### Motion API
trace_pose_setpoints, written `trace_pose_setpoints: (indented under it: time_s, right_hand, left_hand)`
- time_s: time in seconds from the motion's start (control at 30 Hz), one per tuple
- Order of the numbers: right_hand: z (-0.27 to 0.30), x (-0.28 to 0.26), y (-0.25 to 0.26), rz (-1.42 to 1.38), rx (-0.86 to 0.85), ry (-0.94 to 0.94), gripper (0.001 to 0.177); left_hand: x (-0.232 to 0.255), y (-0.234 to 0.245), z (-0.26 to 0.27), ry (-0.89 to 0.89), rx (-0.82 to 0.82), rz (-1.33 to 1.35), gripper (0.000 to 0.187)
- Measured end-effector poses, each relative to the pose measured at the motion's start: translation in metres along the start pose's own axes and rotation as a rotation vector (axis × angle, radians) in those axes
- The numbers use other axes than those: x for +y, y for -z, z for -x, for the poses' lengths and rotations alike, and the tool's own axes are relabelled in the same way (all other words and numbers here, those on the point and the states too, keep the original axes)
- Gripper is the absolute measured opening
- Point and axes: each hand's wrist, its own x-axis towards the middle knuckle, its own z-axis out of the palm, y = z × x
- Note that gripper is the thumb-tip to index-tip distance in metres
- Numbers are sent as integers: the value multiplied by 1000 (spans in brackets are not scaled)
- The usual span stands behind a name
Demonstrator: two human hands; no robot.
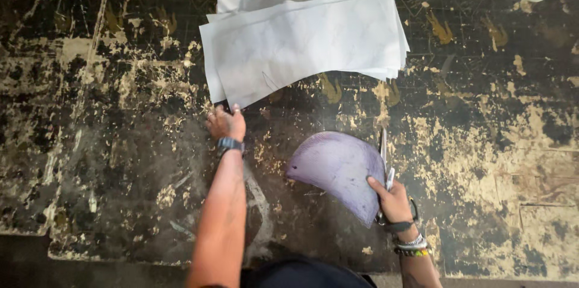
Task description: The person places a purple curved template on white paper and traces its outline with a pen. They repeat this process on multiple sheets, moving the template and paper as needed.
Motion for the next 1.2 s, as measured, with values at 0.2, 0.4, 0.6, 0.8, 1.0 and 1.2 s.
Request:
trace_pose_setpoints:
  time_s: [0.2,0.4,0.6,0.8,1.0,1.2]
  right_hand:
    - [-3,20,10,-54,56,-37,27]
    - [-13,23,11,40,67,-59,31]
    - [-19,16,15,-10,61,-63,30]
    - [-16,-6,32,-168,151,-25,37]
    - [-8,-31,61,-418,92,114,39]
    - [-11,-64,50,-378,-20,225,47]
  left_hand:
    - [20,-24,-1,48,75,-116,48]
    - [-1,-5,0,-75,1,125,24]
    - [-12,25,17,-104,17,402,15]
    - [-59,79,68,75,-384,717,19]
    - [-218,163,104,272,-684,393,18]
    - [-340,230,46,344,-61,205,14]
